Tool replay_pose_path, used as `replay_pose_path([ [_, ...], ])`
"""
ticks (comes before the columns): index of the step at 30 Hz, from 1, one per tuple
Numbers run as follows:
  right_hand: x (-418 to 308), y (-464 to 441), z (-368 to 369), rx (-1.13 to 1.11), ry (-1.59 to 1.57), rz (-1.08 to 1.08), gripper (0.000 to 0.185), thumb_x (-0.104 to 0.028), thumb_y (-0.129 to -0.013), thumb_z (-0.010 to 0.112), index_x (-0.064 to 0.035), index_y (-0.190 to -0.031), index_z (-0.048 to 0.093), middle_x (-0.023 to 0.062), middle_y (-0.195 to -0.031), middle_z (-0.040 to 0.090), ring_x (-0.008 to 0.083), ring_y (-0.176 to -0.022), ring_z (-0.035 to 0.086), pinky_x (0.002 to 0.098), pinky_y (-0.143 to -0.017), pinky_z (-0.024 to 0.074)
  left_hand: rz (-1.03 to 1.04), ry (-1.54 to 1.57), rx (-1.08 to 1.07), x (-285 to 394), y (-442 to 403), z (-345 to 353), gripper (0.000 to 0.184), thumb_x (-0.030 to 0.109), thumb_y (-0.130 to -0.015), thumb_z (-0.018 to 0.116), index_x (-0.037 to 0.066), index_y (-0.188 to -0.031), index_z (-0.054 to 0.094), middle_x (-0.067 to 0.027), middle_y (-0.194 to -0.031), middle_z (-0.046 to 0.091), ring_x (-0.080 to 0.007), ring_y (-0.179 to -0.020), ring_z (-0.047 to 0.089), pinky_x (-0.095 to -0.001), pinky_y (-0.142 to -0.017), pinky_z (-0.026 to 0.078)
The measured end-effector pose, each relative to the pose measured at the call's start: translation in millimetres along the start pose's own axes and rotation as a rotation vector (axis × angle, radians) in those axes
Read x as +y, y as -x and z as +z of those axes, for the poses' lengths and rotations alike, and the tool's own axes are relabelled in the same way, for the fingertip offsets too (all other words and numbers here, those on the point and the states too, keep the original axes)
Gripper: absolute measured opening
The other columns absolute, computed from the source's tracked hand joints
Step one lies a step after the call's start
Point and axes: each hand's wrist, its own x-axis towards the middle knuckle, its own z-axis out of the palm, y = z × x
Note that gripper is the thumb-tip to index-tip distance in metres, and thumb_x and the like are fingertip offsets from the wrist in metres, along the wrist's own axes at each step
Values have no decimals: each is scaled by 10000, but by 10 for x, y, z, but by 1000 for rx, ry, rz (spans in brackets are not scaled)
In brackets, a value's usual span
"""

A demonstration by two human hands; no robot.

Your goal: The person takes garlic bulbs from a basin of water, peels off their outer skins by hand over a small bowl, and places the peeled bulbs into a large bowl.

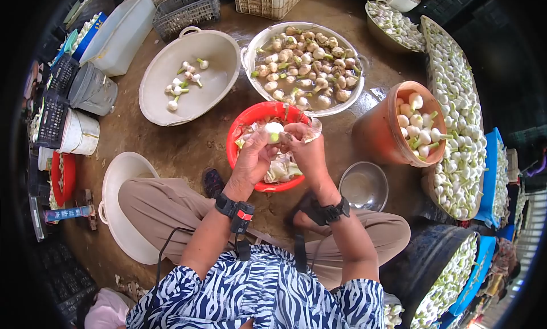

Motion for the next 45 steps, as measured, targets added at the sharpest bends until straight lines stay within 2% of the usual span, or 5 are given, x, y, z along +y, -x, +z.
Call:
replay_pose_path([
  [11, 196, -72, -85, -41, 584, -165, 73, -93, -764, 642, -29, -736, 621, 90, -638, 625, 205, -525, 583, 294, -503, 455, 162, -419, -61, 144, -25, -29, 412, -19, -791, 618, 16, -1181, 490, -69, -1050, 588, -136, -948, 588, -264, -837, 499],
  [25, 218, -825, -526, -126, 689, 26, 207, -86, -800, 547, -6, -962, 647, 142, -726, 636, 222, -634, 634, 353, -597, 495, -49, 41, 55, 784, -725, -635, 486, 474, -940, 401, 21, -1029, 555, -137, -839, 637, -248, -725, 627, -318, -605, 524],
  [30, 841, -1920, -748, -269, 1032, -365, 245, -85, -784, 546, -43, -1000, 653, 201, -855, 655, 354, -801, 636, 417, -693, 505, 390, 115, 157, 1749, -1195, -639, 523, 418, -957, 374, -66, -1108, 504, -226, -1084, 602, -312, -1016, 588, -353, -868, 512],
  [35, 1667, -2677, -496, -667, 1464, -695, 336, -83, -792, 491, -90, -1109, 601, 117, -1175, 549, 298, -1181, 451, 503, -987, 329, 222, -80, 131, 1394, -1335, -737, 218, 125, -881, 478, -16, -1042, 522, -187, -884, 635, -273, -776, 626, -339, -678, 527],
  [45, 1554, -2802, -975, -603, 1358, -364, 107, -103, -757, 586, -8, -775, 631, 155, -751, 621, 295, -739, 609, 377, -654, 478, -78, -492, 197, 617, -1363, -410, 262, 230, -912, 518, 21, -1070, 532, -60, -826, 602, -133, -707, 590, -240, -594, 501],
])
